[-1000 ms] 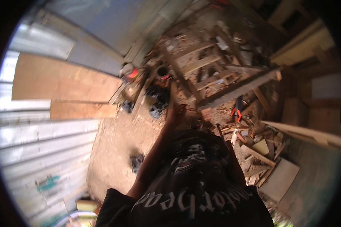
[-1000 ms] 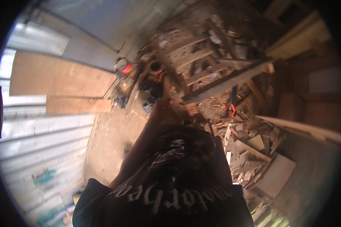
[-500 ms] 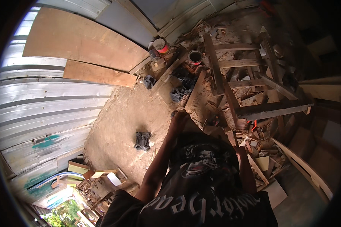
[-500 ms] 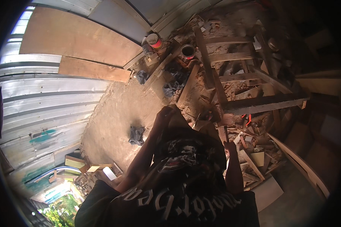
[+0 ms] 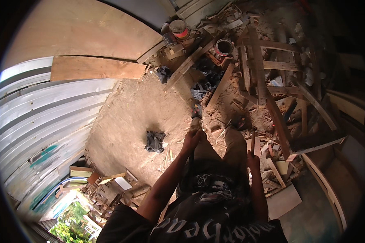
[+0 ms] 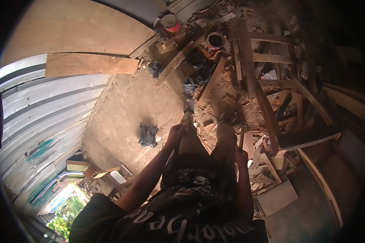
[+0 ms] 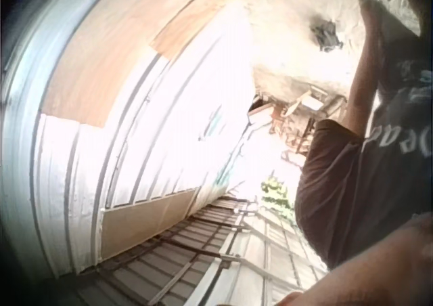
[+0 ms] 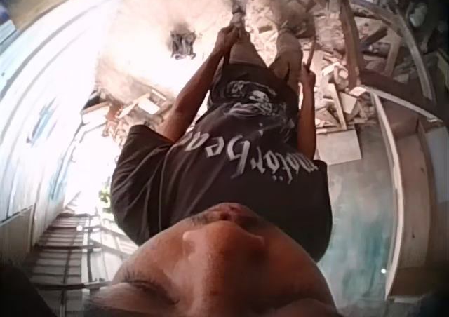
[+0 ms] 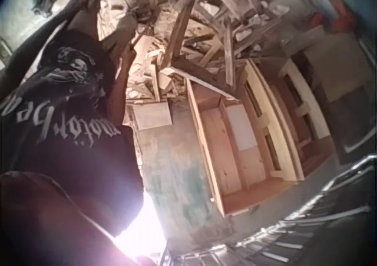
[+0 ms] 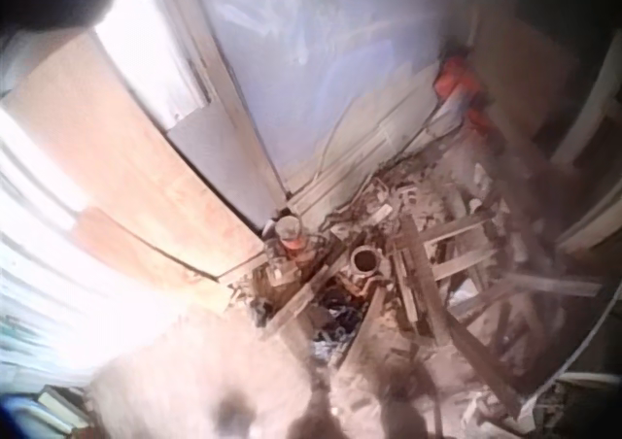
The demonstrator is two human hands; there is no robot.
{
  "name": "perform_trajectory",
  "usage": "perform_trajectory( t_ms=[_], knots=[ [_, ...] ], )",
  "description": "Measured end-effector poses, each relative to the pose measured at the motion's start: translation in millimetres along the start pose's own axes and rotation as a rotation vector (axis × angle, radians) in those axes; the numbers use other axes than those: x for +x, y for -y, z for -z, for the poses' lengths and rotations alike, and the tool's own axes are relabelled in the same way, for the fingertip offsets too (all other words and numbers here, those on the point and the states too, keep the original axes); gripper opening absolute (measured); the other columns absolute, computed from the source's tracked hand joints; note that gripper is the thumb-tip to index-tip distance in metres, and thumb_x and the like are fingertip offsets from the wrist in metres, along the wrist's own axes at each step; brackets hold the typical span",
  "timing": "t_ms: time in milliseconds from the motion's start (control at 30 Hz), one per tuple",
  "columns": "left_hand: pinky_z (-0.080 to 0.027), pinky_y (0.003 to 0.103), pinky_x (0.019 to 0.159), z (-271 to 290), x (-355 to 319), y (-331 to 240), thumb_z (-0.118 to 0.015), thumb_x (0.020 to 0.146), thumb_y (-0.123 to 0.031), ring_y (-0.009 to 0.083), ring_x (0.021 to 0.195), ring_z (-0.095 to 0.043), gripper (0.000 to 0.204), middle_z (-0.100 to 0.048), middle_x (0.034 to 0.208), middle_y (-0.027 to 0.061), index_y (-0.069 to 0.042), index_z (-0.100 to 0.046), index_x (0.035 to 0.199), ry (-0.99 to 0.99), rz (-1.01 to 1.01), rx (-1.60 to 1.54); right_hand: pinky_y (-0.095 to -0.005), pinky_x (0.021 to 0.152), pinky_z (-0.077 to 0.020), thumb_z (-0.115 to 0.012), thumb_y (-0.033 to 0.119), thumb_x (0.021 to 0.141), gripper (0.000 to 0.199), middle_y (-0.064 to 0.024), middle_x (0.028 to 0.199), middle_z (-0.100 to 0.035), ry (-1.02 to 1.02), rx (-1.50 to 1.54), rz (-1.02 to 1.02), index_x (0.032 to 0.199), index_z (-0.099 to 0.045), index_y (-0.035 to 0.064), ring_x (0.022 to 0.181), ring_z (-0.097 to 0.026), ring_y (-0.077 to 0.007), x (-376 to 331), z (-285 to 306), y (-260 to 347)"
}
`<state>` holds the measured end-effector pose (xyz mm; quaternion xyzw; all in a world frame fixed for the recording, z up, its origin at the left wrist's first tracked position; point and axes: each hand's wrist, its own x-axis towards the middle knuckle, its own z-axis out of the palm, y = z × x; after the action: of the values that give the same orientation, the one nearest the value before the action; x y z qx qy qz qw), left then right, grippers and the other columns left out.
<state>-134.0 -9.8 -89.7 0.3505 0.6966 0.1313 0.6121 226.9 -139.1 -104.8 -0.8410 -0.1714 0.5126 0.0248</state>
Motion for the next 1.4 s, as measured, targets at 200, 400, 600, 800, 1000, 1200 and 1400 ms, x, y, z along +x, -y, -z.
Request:
perform_trajectory(
  t_ms=[200, 400, 600, 800, 1000, 1200, 1400],
  knots=[
    [-0.050, 0.042, 0.074, 33.0, 69.5, 58.1, -0.053, 0.095, -0.042, 0.0317, 0.080, -0.066, 0.041, -0.067, 0.081, 0.0165, -0.003, -0.066, 0.094, 0.067, -0.001, 0.193, -0.0281, 0.036, -0.0352, -0.064, 0.048, 0.090, 0.042, 0.0032, 0.054, -0.041, -0.041, 0.118, 0.026, 0.072, -0.049, 0.0128, 0.040, -0.042, -0.0099, 32.2, -136.7, -23.0],
    [-0.052, 0.046, 0.078, 22.1, 236.1, 180.4, -0.058, 0.091, -0.036, 0.0405, 0.090, -0.066, 0.039, -0.067, 0.093, 0.0257, -0.002, -0.057, 0.111, -0.031, -0.096, 0.460, -0.0264, 0.034, -0.0307, -0.066, 0.044, 0.091, 0.039, 0.0058, 0.053, -0.037, 0.357, 0.413, -0.269, 0.074, -0.046, 0.0142, 0.037, -0.036, -0.0064, 54.0, -208.0, 79.1],
    [-0.050, 0.048, 0.079, -29.3, 477.9, 208.1, -0.056, 0.088, -0.023, 0.0434, 0.094, -0.063, 0.026, -0.066, 0.091, 0.0252, 0.000, -0.062, 0.098, -0.140, -0.154, 0.419, -0.0252, 0.034, -0.0276, -0.066, 0.039, 0.092, 0.038, 0.0072, 0.053, -0.037, 0.318, 0.219, -0.271, 0.073, -0.043, 0.0145, 0.037, -0.034, -0.0043, 180.4, -278.9, 20.1],
    [-0.048, 0.044, 0.093, -72.5, 624.2, 247.5, -0.054, 0.089, -0.027, 0.0364, 0.110, -0.060, 0.035, -0.064, 0.115, 0.0220, -0.003, -0.063, 0.113, -0.177, -0.367, 0.847, -0.0255, 0.037, -0.0264, -0.067, 0.035, 0.092, 0.040, 0.0056, 0.056, -0.033, 0.394, 0.720, -0.704, 0.074, -0.038, 0.0144, 0.041, -0.030, -0.0063, 197.2, -282.4, 56.5],
    [-0.042, 0.041, 0.101, -98.0, 629.3, 313.1, -0.059, 0.087, -0.033, 0.0305, 0.114, -0.058, 0.041, -0.063, 0.118, 0.0157, -0.006, -0.061, 0.119, -0.381, -0.686, 1.270, -0.0259, 0.037, -0.0265, -0.062, 0.032, 0.096, 0.037, 0.0037, 0.056, -0.032, 0.442, 0.665, -0.629, 0.075, -0.039, 0.0117, 0.041, -0.030, -0.0068, 196.9, -271.5, 99.6],
    [-0.047, 0.039, 0.091, -94.6, 613.7, 292.8, -0.058, 0.088, -0.029, 0.0309, 0.105, -0.060, 0.032, -0.065, 0.113, 0.0144, -0.007, -0.064, 0.110, -0.303, -0.791, 0.930, -0.0259, 0.037, -0.0265, -0.060, 0.032, 0.097, 0.037, 0.0037, 0.056, -0.032, 0.491, 0.679, -0.665, 0.073, -0.039, 0.0118, 0.041, -0.030, -0.0069, 197.3, -269.2, 104.9],
    [-0.050, 0.040, 0.082, -86.1, 649.3, 274.9, -0.065, 0.082, -0.025, 0.0320, 0.090, -0.064, 0.026, -0.067, 0.095, 0.0136, -0.006, -0.066, 0.099, -0.224, -0.980, 0.145, -0.0251, 0.038, -0.0257, -0.061, 0.032, 0.096, 0.036, 0.0051, 0.056, -0.031, 0.521, 0.774, -0.744, 0.073, -0.040, 0.0136, 0.041, -0.029, -0.0063, 200.4, -264.4, 89.7]
  ],
)
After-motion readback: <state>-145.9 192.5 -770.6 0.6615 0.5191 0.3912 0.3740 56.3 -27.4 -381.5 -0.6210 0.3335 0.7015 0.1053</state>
